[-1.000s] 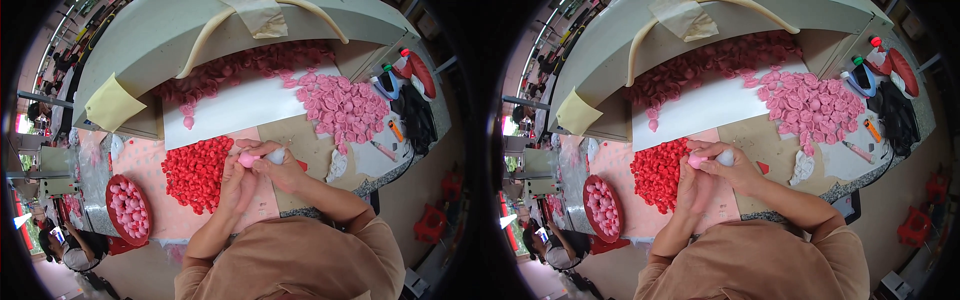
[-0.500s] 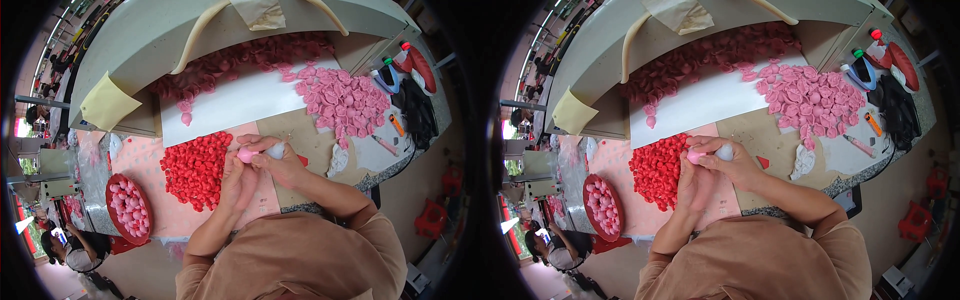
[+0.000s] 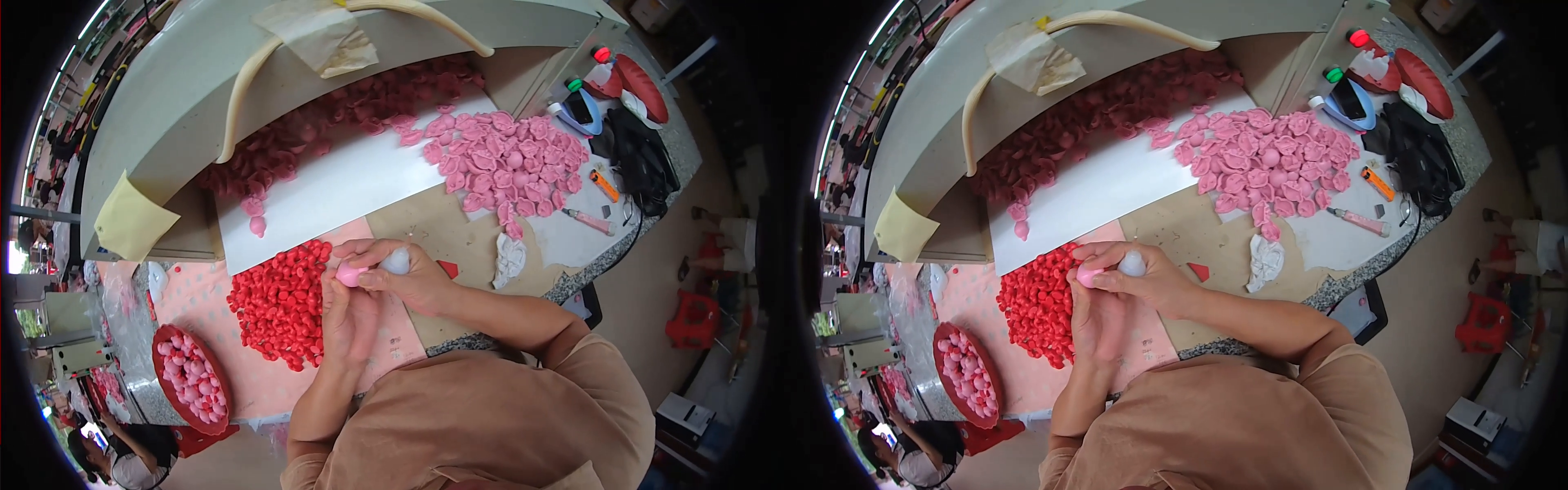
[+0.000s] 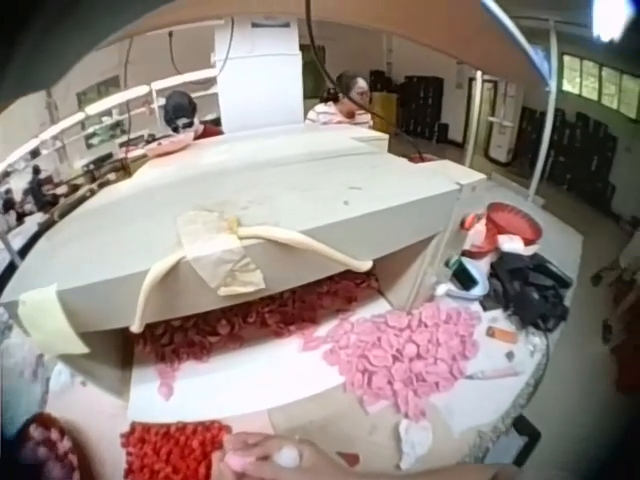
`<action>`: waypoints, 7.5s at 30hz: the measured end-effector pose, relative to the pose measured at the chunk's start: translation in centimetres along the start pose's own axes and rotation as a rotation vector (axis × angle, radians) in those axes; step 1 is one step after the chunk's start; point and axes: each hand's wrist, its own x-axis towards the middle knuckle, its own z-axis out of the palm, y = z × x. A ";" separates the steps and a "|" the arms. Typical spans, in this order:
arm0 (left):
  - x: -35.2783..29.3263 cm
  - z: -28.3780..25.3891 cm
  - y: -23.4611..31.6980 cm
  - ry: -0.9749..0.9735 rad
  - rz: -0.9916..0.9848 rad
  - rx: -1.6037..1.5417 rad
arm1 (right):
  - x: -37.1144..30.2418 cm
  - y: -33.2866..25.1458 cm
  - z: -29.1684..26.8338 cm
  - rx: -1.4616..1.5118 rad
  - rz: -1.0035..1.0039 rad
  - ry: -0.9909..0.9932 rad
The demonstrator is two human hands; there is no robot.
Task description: Apply glue to small red plastic components and attach them to larger pink plastic parts to create assembled units.
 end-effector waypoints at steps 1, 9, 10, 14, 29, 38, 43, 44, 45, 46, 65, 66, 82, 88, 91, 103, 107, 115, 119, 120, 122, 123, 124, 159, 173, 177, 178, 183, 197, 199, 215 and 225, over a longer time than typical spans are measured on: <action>0.1 0.0 0.0 -0.011 -0.014 -0.009 | 0.0 0.0 -0.1 -0.028 -0.019 -0.006; 0.2 -0.1 -0.1 -0.058 0.002 0.074 | 0.2 0.2 -0.1 -0.002 -0.022 -0.005; 0.3 0.0 -0.1 -0.053 -0.001 0.074 | 0.2 0.1 -0.2 0.005 -0.019 -0.012; 0.1 -0.3 0.2 -0.095 0.031 0.060 | 0.0 -0.4 -0.4 -0.100 -0.083 -0.042; 0.1 -1.0 0.6 -0.097 0.149 0.299 | 0.1 -1.2 -0.5 -0.799 -0.425 -0.044; 0.1 -0.9 0.4 -0.112 0.141 0.262 | 0.0 -1.3 -0.2 -0.788 -0.393 -0.016; 0.1 -0.8 0.4 -0.113 0.147 0.266 | 0.0 -1.1 -0.3 -0.778 -0.421 -0.017; 0.1 -0.8 0.4 -0.118 0.153 0.262 | 0.0 -1.1 -0.3 -0.776 -0.428 -0.019; 0.1 -0.7 0.4 -0.118 0.153 0.262 | 0.0 -1.1 -0.3 -0.776 -0.428 -0.019; 0.1 -0.7 0.4 -0.116 0.151 0.262 | 0.0 -1.1 -0.3 -0.779 -0.427 -0.015; 1.2 -0.2 1.6 -0.012 0.000 0.382 | 0.2 -1.4 -1.6 -0.760 -0.248 0.017; 1.2 -0.4 1.6 -0.013 -0.002 0.384 | 0.2 -1.4 -1.6 -0.758 -0.249 0.020; 1.3 -0.7 1.6 -0.051 -0.004 0.506 | 0.3 -1.9 -2.1 -0.279 0.167 0.032; 1.7 -0.8 2.5 -0.057 -0.071 0.519 | 0.4 -2.2 -2.5 -0.291 0.184 0.005; 1.7 -1.0 2.8 -0.055 -0.116 0.518 | 0.4 -2.4 -2.6 -0.292 0.209 0.008; 1.6 -1.2 3.1 -0.016 -0.142 0.563 | 0.5 -2.4 -3.1 -0.264 0.244 -0.002; 1.6 -1.4 3.0 -0.018 -0.131 0.583 | 0.5 -2.3 -3.2 -0.250 0.264 0.021; 1.6 -1.4 2.9 -0.014 -0.128 0.601 | 0.5 -2.2 -3.2 -0.250 0.276 0.030; 1.6 -1.4 3.0 -0.023 -0.129 0.614 | 0.6 -2.3 -3.2 -0.241 0.279 0.027; 1.6 -1.4 3.0 -0.024 -0.129 0.615 | 0.6 -2.3 -3.2 -0.241 0.278 0.027; 1.6 -1.3 3.0 -0.012 -0.120 0.609 | 0.6 -2.3 -3.1 -0.238 0.266 0.018; 1.6 -1.2 2.9 -0.015 -0.116 0.611 | 0.6 -2.4 -3.0 -0.240 0.263 0.016; 1.5 -1.0 2.9 -0.012 -0.102 0.590 | 0.6 -2.4 -3.0 -0.269 0.229 0.020; 0.2 0.1 2.7 -0.180 0.287 0.713 | 0.2 0.3 -1.9 -0.583 -0.186 -0.016; 0.7 -1.6 1.6 -0.189 0.470 0.802 | 0.9 0.2 -2.4 -0.820 -0.303 -0.087; 0.7 -0.4 1.7 -0.298 0.466 0.915 | -0.6 -0.4 -1.9 -0.787 -0.279 0.062; 0.7 -0.4 1.8 -0.276 0.414 0.875 | -0.6 0.1 -2.4 -0.745 -0.270 0.083; -0.1 -0.5 2.2 -0.210 0.537 0.883 | -0.4 2.3 -2.2 -0.499 -0.174 0.115; -13.0 -9.0 20.7 0.846 1.151 1.543 | -0.2 1.1 -3.3 -0.536 -0.221 0.142; -15.4 -10.8 22.9 1.087 1.130 1.797 | -0.3 1.2 -3.1 -0.532 -0.231 0.134; -16.5 -15.7 27.0 1.154 0.963 2.002 | -0.7 1.5 -2.7 -0.566 -0.282 0.103; -17.5 -14.2 25.5 1.152 0.856 1.941 | -1.6 0.9 -2.4 -0.544 -0.256 0.042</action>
